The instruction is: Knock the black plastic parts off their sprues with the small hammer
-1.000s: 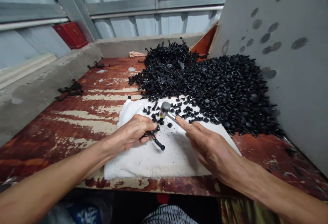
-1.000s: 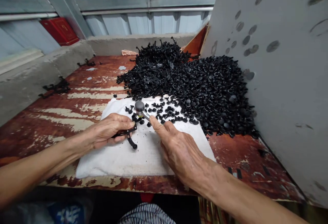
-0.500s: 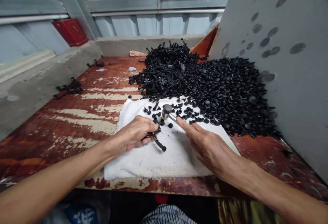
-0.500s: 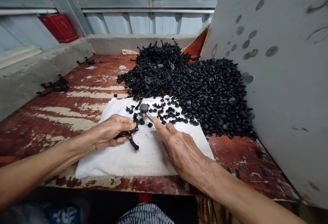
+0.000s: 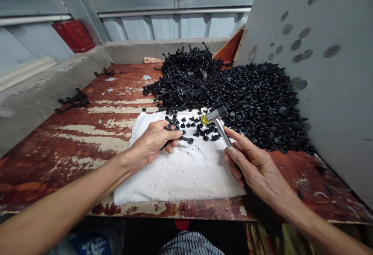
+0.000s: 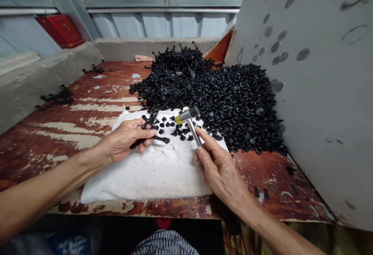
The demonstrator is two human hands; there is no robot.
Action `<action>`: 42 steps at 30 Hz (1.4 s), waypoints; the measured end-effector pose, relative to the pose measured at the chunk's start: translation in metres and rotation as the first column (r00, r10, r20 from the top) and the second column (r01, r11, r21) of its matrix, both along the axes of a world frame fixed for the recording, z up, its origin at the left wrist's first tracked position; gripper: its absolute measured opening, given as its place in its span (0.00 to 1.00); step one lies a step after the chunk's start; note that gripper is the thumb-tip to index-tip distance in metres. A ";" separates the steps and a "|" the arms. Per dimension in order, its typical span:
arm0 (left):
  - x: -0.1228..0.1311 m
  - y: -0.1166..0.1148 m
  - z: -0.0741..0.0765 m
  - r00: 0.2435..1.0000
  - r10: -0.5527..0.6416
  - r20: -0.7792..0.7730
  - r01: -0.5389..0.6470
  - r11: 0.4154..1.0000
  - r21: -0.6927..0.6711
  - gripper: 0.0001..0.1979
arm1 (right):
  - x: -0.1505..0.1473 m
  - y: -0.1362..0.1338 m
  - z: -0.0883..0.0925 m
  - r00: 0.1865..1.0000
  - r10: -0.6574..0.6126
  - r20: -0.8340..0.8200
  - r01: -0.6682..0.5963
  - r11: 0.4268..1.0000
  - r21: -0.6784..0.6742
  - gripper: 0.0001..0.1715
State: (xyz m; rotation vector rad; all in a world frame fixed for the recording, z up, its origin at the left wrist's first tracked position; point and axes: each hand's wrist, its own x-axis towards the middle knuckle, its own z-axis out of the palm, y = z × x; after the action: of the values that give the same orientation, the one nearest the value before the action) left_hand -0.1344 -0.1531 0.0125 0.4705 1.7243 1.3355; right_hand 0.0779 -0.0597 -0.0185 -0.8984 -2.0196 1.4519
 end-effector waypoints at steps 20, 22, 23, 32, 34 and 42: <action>0.007 0.006 -0.006 0.991 0.126 0.039 -0.125 0.992 -0.020 0.16 | -0.001 0.000 0.001 0.999 0.050 -0.019 -0.051 0.998 -0.040 0.32; 0.007 0.006 -0.006 0.991 0.129 0.038 -0.128 0.991 -0.028 0.16 | -0.001 0.000 0.001 0.998 0.055 -0.015 -0.055 0.998 -0.036 0.32; 0.008 0.007 -0.006 0.990 0.133 0.038 -0.131 0.991 -0.033 0.16 | 0.000 0.000 0.001 0.999 0.053 -0.012 -0.053 0.998 -0.028 0.32; 0.008 0.008 -0.006 0.989 0.143 0.036 -0.141 0.989 -0.050 0.15 | 0.002 0.003 -0.005 0.998 0.050 -0.032 -0.049 0.998 0.031 0.32; 0.007 0.007 -0.008 0.990 0.139 0.037 -0.138 0.990 -0.042 0.15 | 0.002 0.004 -0.006 0.998 0.051 -0.036 -0.050 0.998 0.035 0.31; 0.006 0.010 -0.010 0.993 0.120 0.012 -0.119 0.992 -0.035 0.15 | 0.002 0.002 -0.005 0.996 0.071 0.044 -0.079 0.972 0.221 0.30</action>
State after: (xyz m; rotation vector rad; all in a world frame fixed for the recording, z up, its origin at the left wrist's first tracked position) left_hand -0.1287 -0.1435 0.0023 0.3421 1.7839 1.3881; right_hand 0.0804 -0.0574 -0.0237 -0.7656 -2.2118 1.2241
